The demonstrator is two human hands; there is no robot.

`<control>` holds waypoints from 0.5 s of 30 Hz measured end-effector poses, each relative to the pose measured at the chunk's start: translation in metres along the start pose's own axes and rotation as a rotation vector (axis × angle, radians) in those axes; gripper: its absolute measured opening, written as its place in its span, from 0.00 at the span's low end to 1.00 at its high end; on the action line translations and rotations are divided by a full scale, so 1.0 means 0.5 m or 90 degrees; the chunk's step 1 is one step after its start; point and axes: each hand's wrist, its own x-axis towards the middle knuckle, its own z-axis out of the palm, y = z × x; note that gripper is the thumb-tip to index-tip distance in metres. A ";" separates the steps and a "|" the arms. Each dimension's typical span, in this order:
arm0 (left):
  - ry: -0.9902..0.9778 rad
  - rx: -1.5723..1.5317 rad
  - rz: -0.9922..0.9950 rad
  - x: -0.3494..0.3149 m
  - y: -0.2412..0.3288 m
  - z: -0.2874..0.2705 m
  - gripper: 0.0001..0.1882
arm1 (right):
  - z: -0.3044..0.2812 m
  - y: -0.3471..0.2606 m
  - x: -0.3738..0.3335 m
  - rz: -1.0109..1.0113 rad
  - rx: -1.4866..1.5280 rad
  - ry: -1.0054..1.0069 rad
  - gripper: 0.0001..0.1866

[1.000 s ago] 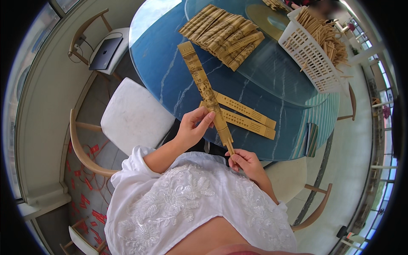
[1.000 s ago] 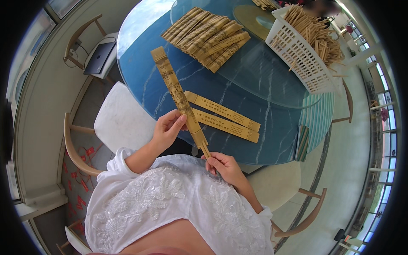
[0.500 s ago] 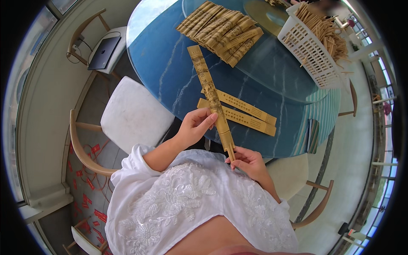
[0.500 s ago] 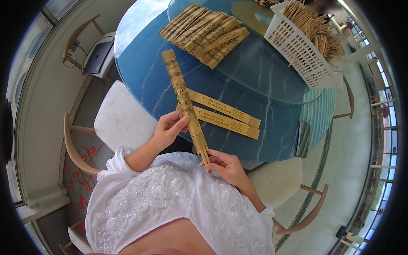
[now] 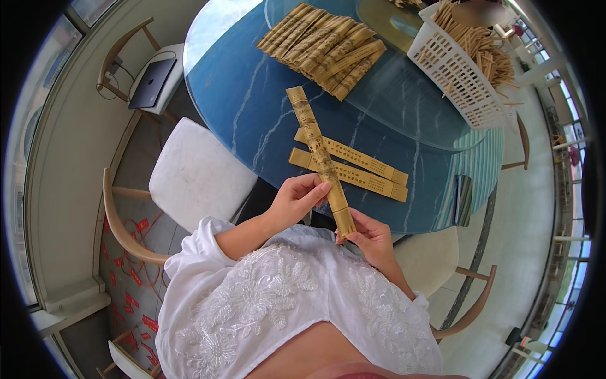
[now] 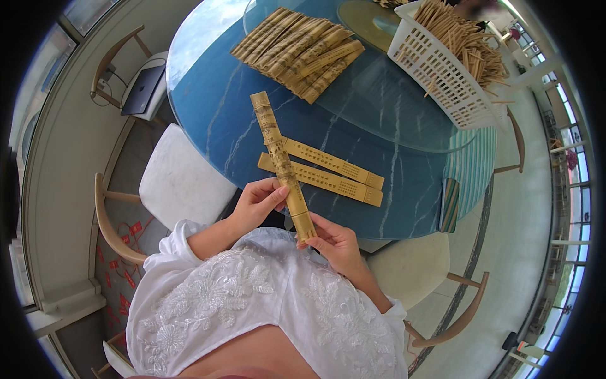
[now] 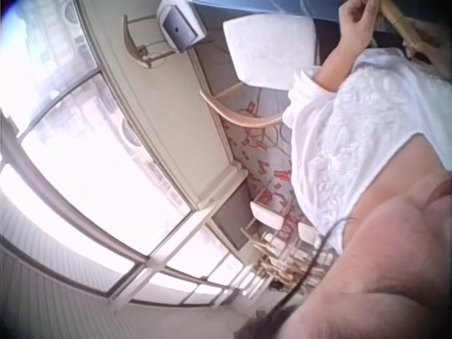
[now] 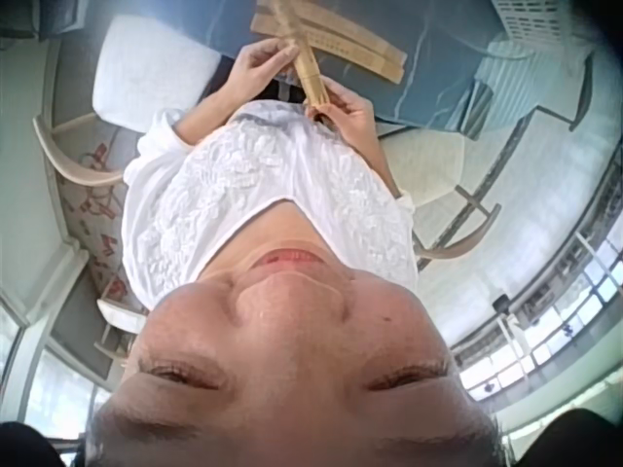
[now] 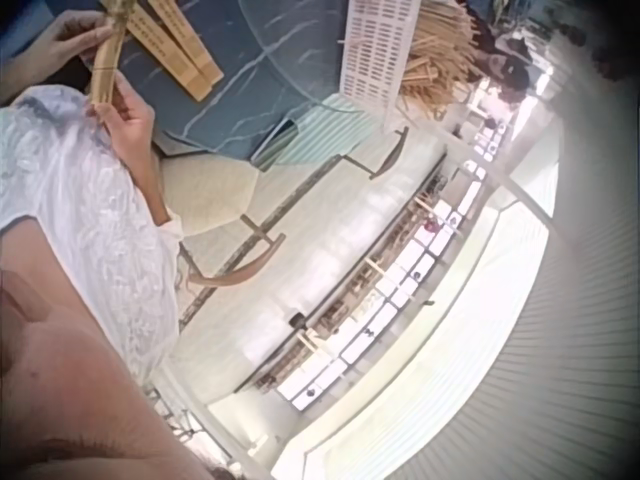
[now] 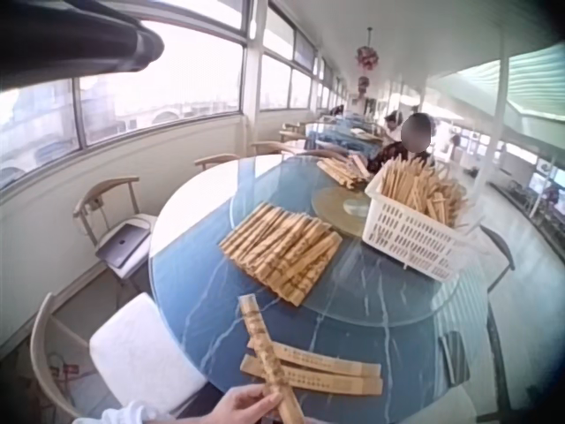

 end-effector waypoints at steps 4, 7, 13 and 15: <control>0.005 -0.002 0.003 0.001 -0.006 -0.002 0.14 | 0.003 0.002 0.003 -0.020 0.030 0.028 0.26; 0.005 -0.006 -0.001 0.004 -0.005 -0.002 0.13 | -0.001 0.003 0.001 -0.014 0.031 0.017 0.25; -0.004 -0.008 0.010 0.003 -0.008 -0.002 0.12 | -0.004 0.006 -0.001 -0.007 0.030 0.015 0.25; -0.011 -0.004 0.021 0.003 -0.013 -0.005 0.12 | -0.004 0.006 -0.001 -0.002 0.024 0.023 0.25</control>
